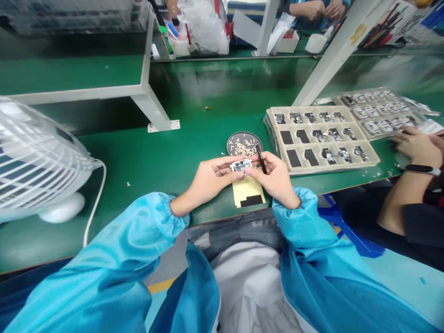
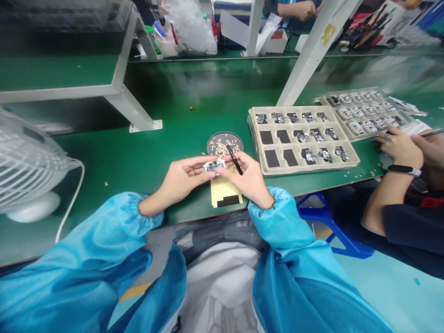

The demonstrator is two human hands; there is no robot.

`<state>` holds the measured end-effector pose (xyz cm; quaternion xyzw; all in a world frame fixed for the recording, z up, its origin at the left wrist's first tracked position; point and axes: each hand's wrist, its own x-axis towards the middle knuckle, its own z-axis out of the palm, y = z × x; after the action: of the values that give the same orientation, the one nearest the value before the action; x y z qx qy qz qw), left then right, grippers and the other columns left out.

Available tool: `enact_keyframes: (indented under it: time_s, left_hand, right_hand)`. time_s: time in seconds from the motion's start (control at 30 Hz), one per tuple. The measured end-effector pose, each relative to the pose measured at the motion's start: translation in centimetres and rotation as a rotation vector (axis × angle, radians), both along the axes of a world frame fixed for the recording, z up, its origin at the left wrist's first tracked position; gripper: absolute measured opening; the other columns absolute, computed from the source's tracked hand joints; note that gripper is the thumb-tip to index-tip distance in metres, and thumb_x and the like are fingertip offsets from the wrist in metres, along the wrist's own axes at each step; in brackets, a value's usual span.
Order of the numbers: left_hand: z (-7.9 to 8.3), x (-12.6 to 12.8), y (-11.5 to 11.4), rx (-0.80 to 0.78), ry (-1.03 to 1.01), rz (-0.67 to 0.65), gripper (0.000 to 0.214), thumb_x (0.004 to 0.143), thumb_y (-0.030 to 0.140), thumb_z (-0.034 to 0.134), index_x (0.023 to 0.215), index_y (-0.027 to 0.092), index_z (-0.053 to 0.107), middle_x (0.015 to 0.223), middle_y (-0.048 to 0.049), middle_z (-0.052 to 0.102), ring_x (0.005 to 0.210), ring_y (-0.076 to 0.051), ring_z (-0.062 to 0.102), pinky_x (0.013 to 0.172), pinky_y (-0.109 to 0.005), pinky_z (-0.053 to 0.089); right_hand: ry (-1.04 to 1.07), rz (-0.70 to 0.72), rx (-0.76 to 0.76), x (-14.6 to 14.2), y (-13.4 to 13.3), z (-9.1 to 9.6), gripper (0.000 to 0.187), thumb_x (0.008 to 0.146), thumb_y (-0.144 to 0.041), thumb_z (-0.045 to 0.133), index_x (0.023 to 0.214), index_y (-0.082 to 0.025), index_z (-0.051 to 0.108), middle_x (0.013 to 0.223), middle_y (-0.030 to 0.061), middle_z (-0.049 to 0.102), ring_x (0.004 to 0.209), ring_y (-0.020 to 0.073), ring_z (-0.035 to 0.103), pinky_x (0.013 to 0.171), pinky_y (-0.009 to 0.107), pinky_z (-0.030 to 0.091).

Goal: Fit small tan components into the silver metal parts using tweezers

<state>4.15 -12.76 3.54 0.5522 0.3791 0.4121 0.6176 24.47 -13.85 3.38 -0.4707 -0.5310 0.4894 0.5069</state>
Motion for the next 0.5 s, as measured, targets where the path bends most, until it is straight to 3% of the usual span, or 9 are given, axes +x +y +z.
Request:
enact_keyframes:
  time_s: [0.13, 0.33, 0.5]
  left_hand:
    - [0.07, 0.00, 0.13, 0.009, -0.029, -0.001, 0.054, 0.077, 0.036, 0.092, 0.124, 0.014, 0.077, 0.123, -0.0146, 0.079, 0.108, -0.028, 0.078, 0.098, -0.041, 0.064]
    - [0.46, 0.05, 0.22, 0.062, -0.035, -0.020, 0.033, 0.088, 0.038, 0.082, 0.115, 0.018, 0.082, 0.126, -0.0117, 0.078, 0.115, -0.027, 0.074, 0.096, -0.037, 0.062]
    - [0.04, 0.29, 0.01, 0.192, 0.207, 0.034, 0.039, 0.090, 0.038, 0.077, 0.125, 0.020, 0.078, 0.114, -0.0079, 0.081, 0.088, -0.020, 0.074, 0.078, -0.031, 0.059]
  right_hand:
    - [-0.031, -0.024, 0.010, -0.32, -0.22, 0.21, 0.051, 0.065, -0.050, 0.097, 0.096, -0.020, 0.069, 0.089, 0.0038, 0.072, 0.080, 0.0179, 0.066, 0.077, 0.034, 0.057]
    - [-0.014, 0.046, -0.012, -0.33, -0.18, -0.45, 0.045, 0.070, -0.049, 0.093, 0.096, -0.020, 0.069, 0.092, 0.0033, 0.072, 0.082, 0.0180, 0.065, 0.078, 0.033, 0.054]
    - [-0.148, 0.013, 0.002, 0.01, -0.18, -0.60, 0.035, 0.076, -0.047, 0.088, 0.088, -0.019, 0.070, 0.079, 0.0000, 0.066, 0.069, 0.0144, 0.053, 0.064, 0.029, 0.043]
